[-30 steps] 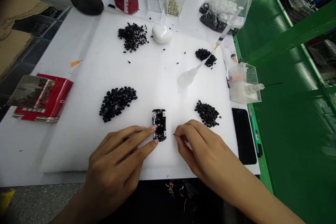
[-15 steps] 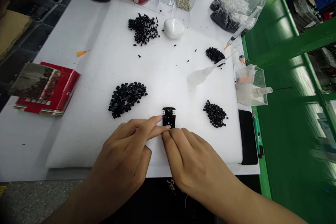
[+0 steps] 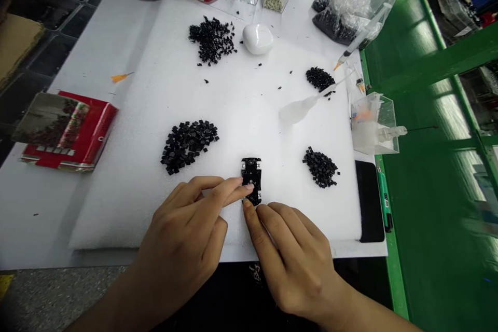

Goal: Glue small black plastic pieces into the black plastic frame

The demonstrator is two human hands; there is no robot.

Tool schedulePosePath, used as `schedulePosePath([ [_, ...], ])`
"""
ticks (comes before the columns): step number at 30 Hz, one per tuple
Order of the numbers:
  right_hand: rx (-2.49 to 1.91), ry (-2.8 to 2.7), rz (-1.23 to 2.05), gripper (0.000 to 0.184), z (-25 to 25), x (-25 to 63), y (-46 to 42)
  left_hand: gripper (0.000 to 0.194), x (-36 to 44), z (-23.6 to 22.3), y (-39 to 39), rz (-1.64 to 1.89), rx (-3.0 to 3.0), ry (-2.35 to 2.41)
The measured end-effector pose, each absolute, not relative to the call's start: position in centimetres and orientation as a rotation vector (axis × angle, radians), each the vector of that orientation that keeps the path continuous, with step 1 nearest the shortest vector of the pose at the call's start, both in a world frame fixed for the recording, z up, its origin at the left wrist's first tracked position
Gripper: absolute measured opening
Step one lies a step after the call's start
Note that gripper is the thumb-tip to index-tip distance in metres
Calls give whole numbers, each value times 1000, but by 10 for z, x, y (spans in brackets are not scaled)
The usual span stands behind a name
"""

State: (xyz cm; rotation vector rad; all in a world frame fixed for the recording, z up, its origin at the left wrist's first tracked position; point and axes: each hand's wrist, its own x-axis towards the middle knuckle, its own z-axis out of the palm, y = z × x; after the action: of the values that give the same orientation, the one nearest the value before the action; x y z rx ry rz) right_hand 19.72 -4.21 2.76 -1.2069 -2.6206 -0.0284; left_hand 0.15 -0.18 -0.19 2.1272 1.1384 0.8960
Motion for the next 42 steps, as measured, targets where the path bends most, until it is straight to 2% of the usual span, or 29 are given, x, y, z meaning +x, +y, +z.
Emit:
schedulePosePath([
  [3,-1307,-2461,29,35,28,195,-46,44,1,0,-2,891,2120,1148],
  [8,-1800,-1877,-91,8,44,208,-15,44,-2,11,11,794,2251,1047],
  [9,-1865,-1720,-100,13,44,213,-1,46,-1,13,17,752,2327,1008],
  [12,-1790,-1571,118,68,35,227,47,59,3,18,37,574,2579,832],
  [13,-1771,-1599,191,74,30,229,61,62,5,18,43,522,2627,761],
  [17,-1675,-1569,357,33,16,227,81,57,4,18,54,442,2657,649],
  [18,-1625,-1490,367,30,16,226,76,55,2,17,52,469,2669,671],
  [21,-1486,-1144,421,29,24,227,42,48,-6,15,37,588,2702,791],
  [26,-1428,-638,751,23,30,230,-12,43,-6,9,11,786,2587,1027],
  [30,-1283,-600,838,36,21,217,-21,39,1,5,9,875,2553,1048],
  [34,-1307,-555,732,48,16,202,-20,29,3,7,10,898,2573,1036],
  [42,-1531,-508,565,34,11,192,-23,26,9,8,10,924,2518,1095],
])
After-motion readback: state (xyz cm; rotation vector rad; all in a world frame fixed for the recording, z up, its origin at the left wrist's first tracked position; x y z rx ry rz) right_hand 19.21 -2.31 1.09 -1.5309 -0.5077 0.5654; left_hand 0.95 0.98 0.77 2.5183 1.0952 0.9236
